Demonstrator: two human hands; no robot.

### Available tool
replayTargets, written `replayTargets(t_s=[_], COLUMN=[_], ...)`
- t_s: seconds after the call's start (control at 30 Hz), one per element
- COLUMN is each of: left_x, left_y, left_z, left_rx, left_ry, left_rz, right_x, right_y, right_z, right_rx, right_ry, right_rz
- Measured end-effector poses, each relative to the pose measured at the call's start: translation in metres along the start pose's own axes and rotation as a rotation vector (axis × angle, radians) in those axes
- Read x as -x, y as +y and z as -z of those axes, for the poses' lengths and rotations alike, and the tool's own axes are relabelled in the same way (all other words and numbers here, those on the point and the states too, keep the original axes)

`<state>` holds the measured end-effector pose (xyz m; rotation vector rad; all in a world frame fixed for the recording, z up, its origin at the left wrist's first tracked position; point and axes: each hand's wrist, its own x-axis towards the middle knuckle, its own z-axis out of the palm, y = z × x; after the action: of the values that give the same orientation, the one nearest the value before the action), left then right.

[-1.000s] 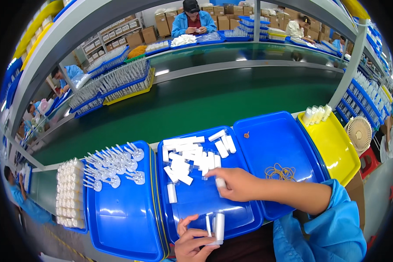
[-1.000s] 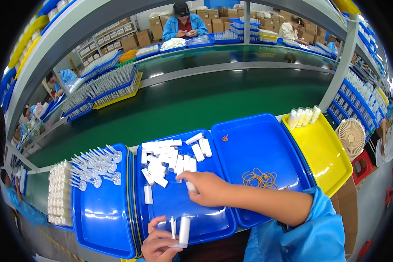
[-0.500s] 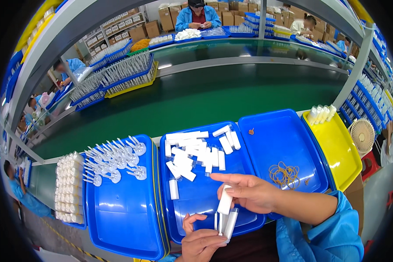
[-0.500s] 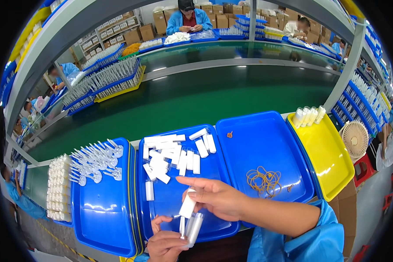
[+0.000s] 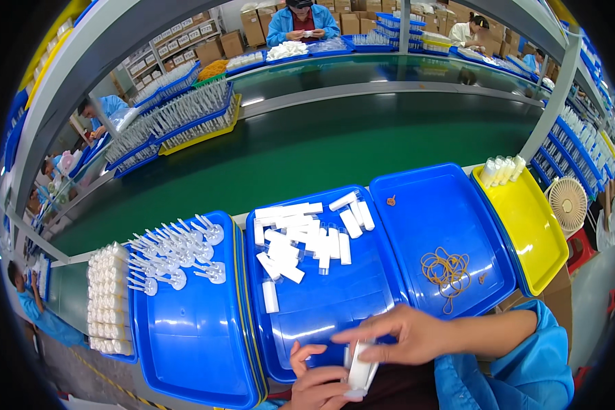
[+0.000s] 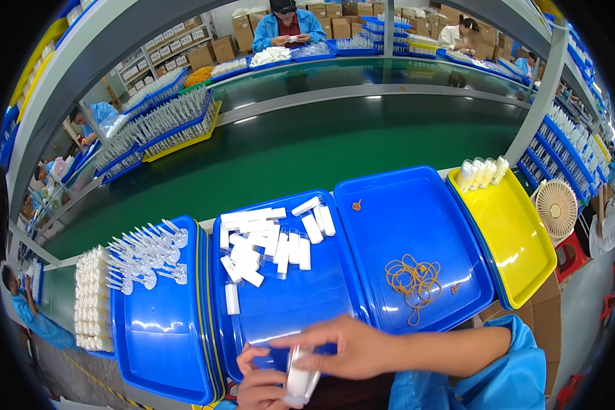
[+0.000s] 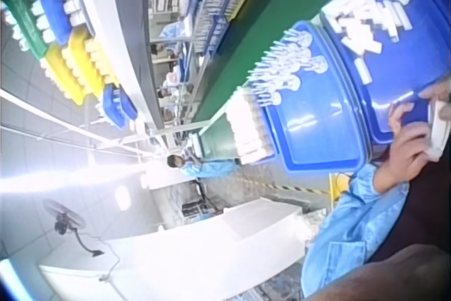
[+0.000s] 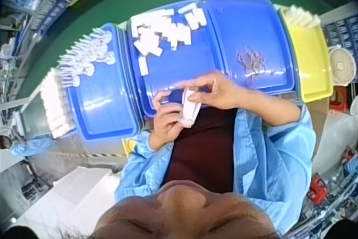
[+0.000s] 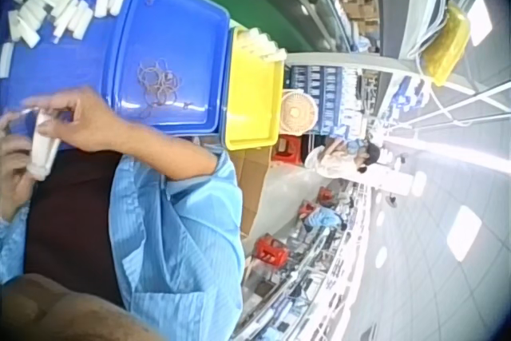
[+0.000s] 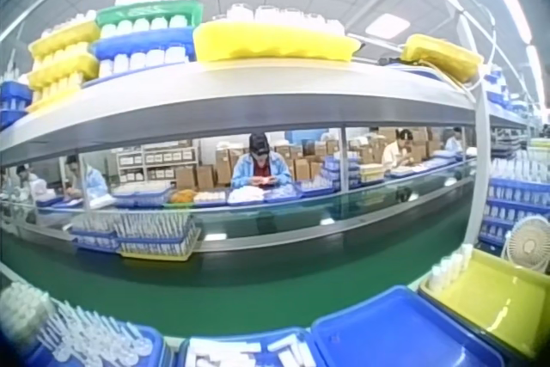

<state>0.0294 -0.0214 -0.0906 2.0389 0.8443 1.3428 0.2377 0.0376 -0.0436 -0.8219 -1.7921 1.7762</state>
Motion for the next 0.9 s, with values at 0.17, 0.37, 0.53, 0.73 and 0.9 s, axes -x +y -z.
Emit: replayTargets(t_s=[0.17,0.37,0.53,0.73,0.9], left_x=[0.002,0.001,0.000,0.008,-0.009], left_y=[0.006,-0.008,0.000,-0.009,-0.001], left_z=[0.003,0.004,0.002,0.005,0.012], left_rx=[-0.010,0.131,0.407,0.368,0.106], left_ry=[0.073,0.147,0.276,0.267,0.160], left_rz=[0.163,0.324,0.456,0.324,0.239], right_x=[-0.002,-0.062,-0.094,-0.087,-0.068], right_y=[-0.002,0.012,0.037,0.039,0.039], right_z=[-0.005,0.061,0.098,0.071,0.052], right_rx=[0.143,0.900,1.604,1.468,1.130], right_ry=[-0.022,0.226,0.097,-0.026,0.007], right_rz=[0.135,0.461,0.366,0.406,0.295])
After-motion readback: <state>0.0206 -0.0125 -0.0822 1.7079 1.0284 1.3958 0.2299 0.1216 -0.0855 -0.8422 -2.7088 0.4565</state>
